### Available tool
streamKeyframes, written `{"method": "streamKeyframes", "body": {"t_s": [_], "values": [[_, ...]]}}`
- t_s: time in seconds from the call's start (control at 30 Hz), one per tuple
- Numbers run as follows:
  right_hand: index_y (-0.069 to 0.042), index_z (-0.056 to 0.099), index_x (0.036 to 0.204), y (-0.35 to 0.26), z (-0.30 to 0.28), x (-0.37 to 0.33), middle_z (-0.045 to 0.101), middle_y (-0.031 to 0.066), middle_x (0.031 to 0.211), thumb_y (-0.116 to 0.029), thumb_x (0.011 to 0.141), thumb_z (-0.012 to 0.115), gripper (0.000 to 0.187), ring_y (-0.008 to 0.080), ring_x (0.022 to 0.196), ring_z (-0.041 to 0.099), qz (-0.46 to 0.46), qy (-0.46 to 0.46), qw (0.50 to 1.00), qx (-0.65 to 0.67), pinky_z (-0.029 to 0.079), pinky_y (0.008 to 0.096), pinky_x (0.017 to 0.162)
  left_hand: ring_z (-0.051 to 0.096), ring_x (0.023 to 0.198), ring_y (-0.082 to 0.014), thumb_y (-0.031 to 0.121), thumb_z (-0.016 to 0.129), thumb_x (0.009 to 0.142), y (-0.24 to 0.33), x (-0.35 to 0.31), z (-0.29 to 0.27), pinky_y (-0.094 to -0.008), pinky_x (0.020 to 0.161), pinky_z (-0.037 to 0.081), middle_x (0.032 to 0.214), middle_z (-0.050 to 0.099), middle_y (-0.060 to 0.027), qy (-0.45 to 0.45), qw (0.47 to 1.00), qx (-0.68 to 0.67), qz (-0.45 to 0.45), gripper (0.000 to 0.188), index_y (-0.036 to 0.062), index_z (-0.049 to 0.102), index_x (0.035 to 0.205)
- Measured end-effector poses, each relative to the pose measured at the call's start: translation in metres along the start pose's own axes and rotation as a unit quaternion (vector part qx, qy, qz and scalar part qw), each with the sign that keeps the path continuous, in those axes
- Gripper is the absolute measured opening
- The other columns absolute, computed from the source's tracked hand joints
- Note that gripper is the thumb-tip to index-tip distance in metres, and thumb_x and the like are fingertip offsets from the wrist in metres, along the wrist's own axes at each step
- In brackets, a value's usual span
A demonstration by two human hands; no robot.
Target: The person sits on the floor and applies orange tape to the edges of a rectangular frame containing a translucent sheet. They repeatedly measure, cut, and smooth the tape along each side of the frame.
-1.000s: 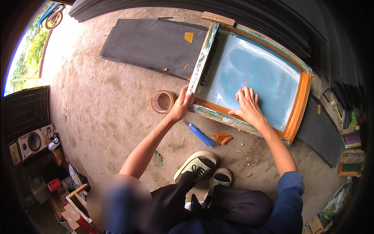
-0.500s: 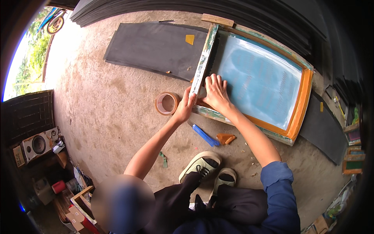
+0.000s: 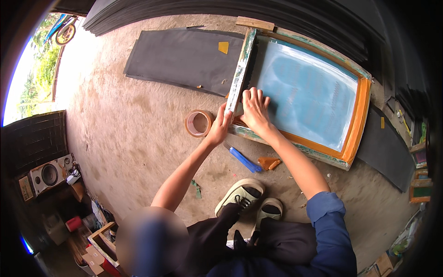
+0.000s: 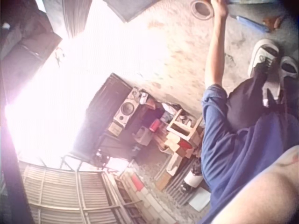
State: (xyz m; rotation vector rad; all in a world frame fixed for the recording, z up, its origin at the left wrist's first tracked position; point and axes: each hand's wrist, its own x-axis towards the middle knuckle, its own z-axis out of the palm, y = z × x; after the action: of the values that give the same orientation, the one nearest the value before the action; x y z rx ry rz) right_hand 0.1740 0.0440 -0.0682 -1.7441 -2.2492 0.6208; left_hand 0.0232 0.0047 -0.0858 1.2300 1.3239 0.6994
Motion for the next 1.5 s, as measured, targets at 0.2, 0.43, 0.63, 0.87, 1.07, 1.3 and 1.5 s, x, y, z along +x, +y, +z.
{"method": "streamKeyframes", "body": {"t_s": [0.2, 0.43, 0.63, 0.87, 1.07, 1.3, 1.5], "values": [[0.002, 0.055, 0.096, 0.026, -0.01, -0.02, 0.053, 0.0162, 0.1, -0.015, 0.077, 0.064, 0.027, 0.0293, 0.098, 0.05, -0.025, -0.065, 0.963, 0.26, 0.039, 0.0403, 0.082, 0.034, 0.122, -0.0165, 0.029, 0.03, 0.099, 0.002, 0.0, -0.002, -0.0299, 0.102, 0.027, 0.129, 0.041, -0.0109, -0.004, 1.0, -0.023, 0.003, 0.044, 0.0029, 0.028, 0.134], [0.003, 0.062, 0.086, 0.0, -0.005, -0.051, 0.055, 0.0164, 0.086, -0.018, 0.086, 0.055, 0.022, 0.0302, 0.089, 0.052, -0.086, -0.06, 0.974, 0.201, 0.042, 0.0386, 0.083, 0.039, 0.114, -0.0147, 0.029, 0.032, 0.099, 0.007, -0.001, -0.003, -0.0282, 0.097, 0.031, 0.121, 0.045, -0.01, -0.008, 0.998, -0.062, -0.024, 0.042, 0.0048, 0.028, 0.133], [0.002, 0.06, 0.079, -0.017, 0.01, -0.047, 0.053, 0.0146, 0.085, -0.015, 0.082, 0.059, 0.018, 0.0303, 0.087, 0.051, -0.088, -0.001, 0.979, 0.184, 0.043, 0.0389, 0.079, 0.044, 0.106, -0.013, 0.028, 0.032, 0.099, 0.012, -0.002, 0.001, -0.0276, 0.092, 0.035, 0.113, 0.048, -0.007, -0.001, 0.997, -0.071, -0.038, 0.04, 0.0053, 0.029, 0.131], [0.0, 0.063, 0.085, -0.014, -0.006, -0.06, 0.058, 0.01, 0.089, -0.015, 0.081, 0.06, 0.015, 0.0258, 0.09, 0.056, -0.066, 0.002, 0.986, 0.154, 0.048, 0.0362, 0.076, 0.044, 0.105, -0.0123, 0.028, 0.031, 0.099, 0.01, -0.003, 0.004, -0.0271, 0.092, 0.035, 0.114, 0.049, -0.0067, 0.03, 0.999, -0.041, -0.013, 0.038, 0.0048, 0.033, 0.129], [0.0, 0.064, 0.091, 0.045, -0.047, -0.112, 0.063, 0.0128, 0.087, -0.014, 0.081, 0.06, 0.017, 0.0273, 0.086, 0.058, 0.007, 0.005, 0.993, 0.121, 0.047, 0.0354, 0.076, 0.043, 0.108, -0.0148, 0.031, 0.033, 0.098, 0.007, -0.004, 0.003, -0.0283, 0.095, 0.032, 0.115, 0.048, -0.0086, 0.034, 0.999, -0.028, -0.021, 0.042, 0.0037, 0.032, 0.13], [0.001, 0.065, 0.089, 0.043, -0.05, -0.109, 0.063, 0.0137, 0.087, -0.008, 0.081, 0.055, 0.015, 0.0286, 0.087, 0.058, 0.011, 0.014, 0.993, 0.116, 0.047, 0.0375, 0.077, 0.045, 0.108, -0.0181, 0.034, 0.032, 0.098, 0.001, -0.002, 0.007, -0.029, 0.095, 0.032, 0.112, 0.051, -0.0117, 0.066, 0.998, 0.012, -0.012, 0.043, 0.0034, 0.034, 0.128], [0.001, 0.063, 0.083, 0.01, -0.022, -0.077, 0.063, 0.0145, 0.086, -0.009, 0.08, 0.054, 0.014, 0.0299, 0.086, 0.057, -0.027, 0.01, 0.981, 0.192, 0.046, 0.0389, 0.078, 0.045, 0.107, -0.0174, 0.035, 0.033, 0.098, 0.008, -0.004, 0.011, -0.0292, 0.094, 0.033, 0.113, 0.05, -0.0115, 0.058, 0.998, -0.019, -0.03, 0.043, 0.0034, 0.035, 0.127]]}}
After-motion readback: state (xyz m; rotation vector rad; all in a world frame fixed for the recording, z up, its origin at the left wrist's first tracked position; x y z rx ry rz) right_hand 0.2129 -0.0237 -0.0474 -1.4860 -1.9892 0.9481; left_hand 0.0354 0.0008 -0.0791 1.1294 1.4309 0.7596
